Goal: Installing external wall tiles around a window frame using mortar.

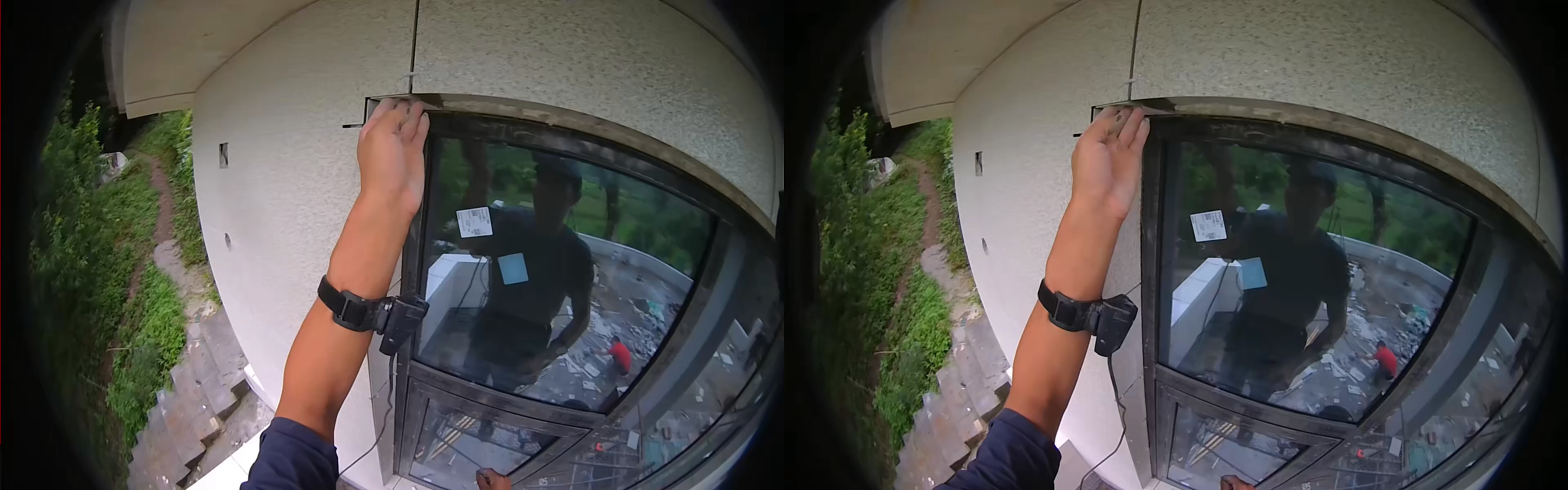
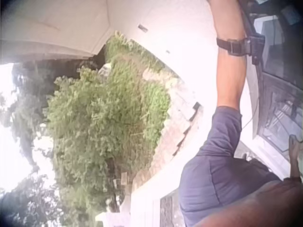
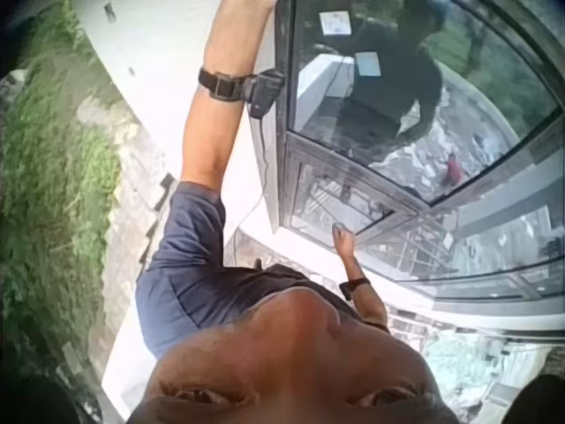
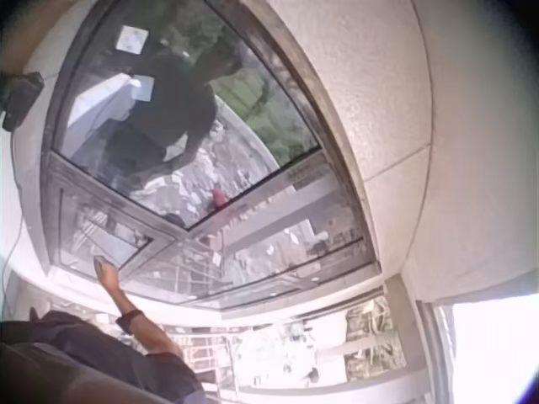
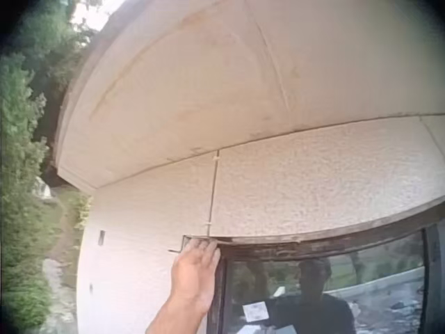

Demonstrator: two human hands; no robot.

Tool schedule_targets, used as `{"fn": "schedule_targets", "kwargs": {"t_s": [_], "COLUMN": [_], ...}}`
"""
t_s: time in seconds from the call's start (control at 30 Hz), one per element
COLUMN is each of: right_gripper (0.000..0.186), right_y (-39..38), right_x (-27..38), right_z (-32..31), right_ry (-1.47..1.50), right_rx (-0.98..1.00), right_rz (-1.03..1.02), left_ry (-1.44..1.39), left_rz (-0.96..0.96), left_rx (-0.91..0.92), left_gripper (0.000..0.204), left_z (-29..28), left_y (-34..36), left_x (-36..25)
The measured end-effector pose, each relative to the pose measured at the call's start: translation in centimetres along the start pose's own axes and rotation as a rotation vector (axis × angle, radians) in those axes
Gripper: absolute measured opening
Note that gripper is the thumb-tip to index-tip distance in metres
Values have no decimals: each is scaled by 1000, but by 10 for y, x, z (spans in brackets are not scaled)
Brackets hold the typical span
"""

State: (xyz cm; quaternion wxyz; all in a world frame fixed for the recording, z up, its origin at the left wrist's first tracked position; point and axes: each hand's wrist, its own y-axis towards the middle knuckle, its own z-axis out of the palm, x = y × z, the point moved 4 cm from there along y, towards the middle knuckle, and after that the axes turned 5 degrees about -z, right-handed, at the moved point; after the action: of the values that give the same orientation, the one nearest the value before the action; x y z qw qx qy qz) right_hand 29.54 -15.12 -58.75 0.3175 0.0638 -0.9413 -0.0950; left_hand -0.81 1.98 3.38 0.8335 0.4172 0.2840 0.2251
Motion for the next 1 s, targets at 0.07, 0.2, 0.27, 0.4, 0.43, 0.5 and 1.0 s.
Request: {"fn": "schedule_targets", "kwargs": {"t_s": [0.07,0.2,0.27,0.4,0.43,0.5,1.0], "right_gripper": [22,20,18,17,17,16,14], "right_y": [-1,6,6,6,6,5,3], "right_x": [0,14,14,19,17,15,10], "right_z": [-1,-4,-2,-3,-1,2,8], "right_ry": [49,83,42,41,78,115,98], "right_rx": [-67,-43,-11,5,-26,-56,-83], "right_rz": [-82,-27,-24,21,-2,-24,-55], "left_ry": [-46,-65,-82,-67,-70,-71,-104], "left_rz": [-32,-43,-34,-34,-35,-37,-39], "left_rx": [-12,-29,-21,-23,-29,-35,-28], "left_gripper": [61,53,49,52,53,53,38], "left_z": [3,1,1,2,3,3,2], "left_y": [0,5,6,5,5,5,6], "left_x": [-1,-2,-3,-3,-4,-4,-4]}}
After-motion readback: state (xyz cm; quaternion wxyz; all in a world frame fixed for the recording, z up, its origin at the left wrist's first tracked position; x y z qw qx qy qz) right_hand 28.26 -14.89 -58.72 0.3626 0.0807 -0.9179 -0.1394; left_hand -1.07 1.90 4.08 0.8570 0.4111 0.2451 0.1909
